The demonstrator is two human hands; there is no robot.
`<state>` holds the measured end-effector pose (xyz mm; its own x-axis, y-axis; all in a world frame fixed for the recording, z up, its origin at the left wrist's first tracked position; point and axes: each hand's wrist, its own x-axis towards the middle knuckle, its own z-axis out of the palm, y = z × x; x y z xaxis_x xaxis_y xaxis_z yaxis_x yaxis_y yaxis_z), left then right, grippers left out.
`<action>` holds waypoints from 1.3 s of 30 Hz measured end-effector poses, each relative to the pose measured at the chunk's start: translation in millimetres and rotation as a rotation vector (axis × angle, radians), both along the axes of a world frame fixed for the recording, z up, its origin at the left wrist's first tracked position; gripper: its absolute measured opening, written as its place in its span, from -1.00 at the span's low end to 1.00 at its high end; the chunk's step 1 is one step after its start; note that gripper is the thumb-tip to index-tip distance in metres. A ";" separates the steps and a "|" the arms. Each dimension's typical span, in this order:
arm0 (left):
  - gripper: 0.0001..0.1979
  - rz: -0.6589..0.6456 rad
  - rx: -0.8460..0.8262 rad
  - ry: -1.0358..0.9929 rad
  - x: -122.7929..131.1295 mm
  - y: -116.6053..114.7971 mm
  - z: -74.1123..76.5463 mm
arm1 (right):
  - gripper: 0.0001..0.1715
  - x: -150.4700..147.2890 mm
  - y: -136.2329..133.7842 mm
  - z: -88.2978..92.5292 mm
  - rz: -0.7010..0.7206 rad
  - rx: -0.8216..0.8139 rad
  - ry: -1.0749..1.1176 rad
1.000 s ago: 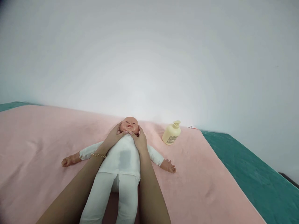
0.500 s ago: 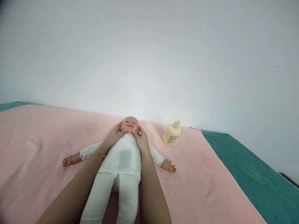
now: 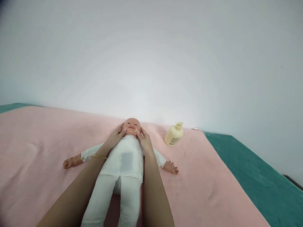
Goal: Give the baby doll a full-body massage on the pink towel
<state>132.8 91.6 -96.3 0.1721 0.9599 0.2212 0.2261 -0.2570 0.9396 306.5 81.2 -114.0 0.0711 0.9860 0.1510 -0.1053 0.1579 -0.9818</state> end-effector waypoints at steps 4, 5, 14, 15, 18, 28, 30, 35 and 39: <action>-0.38 -0.017 0.026 -0.010 0.2 -0.2 0.0 | -0.33 1.1 0.6 -2.0 0.072 -0.008 0.122; -0.38 -0.027 0.033 -0.019 0.3 0.0 -0.1 | -0.32 1.4 0.7 -2.5 0.059 -0.012 0.117; -0.40 0.011 -0.004 -0.033 0.9 1.7 -1.4 | -0.20 2.3 4.4 -6.4 0.032 -0.020 0.077; -0.41 0.016 -0.012 -0.030 1.1 1.7 -1.3 | -0.20 2.4 5.3 -7.5 0.028 -0.021 0.081; -0.41 0.026 -0.033 -0.022 1.5 2.0 -1.2 | -0.24 2.5 7.1 -9.6 0.009 -0.033 0.068; -0.36 0.028 -0.020 -0.017 0.8 5.0 -6.4 | -0.29 -2.1 2.1 -1.1 0.014 0.011 0.080; -0.35 0.021 -0.014 -0.023 0.8 4.7 -6.2 | -0.27 -2.4 2.2 -0.7 -0.002 -0.001 0.072; -0.35 0.030 -0.019 -0.007 0.6 4.0 -5.3 | -0.23 -2.2 3.4 -0.7 -0.004 -0.013 0.065; -0.38 0.016 -0.002 -0.026 0.6 3.5 -3.9 | -0.21 -1.3 2.4 -0.4 0.032 -0.009 0.087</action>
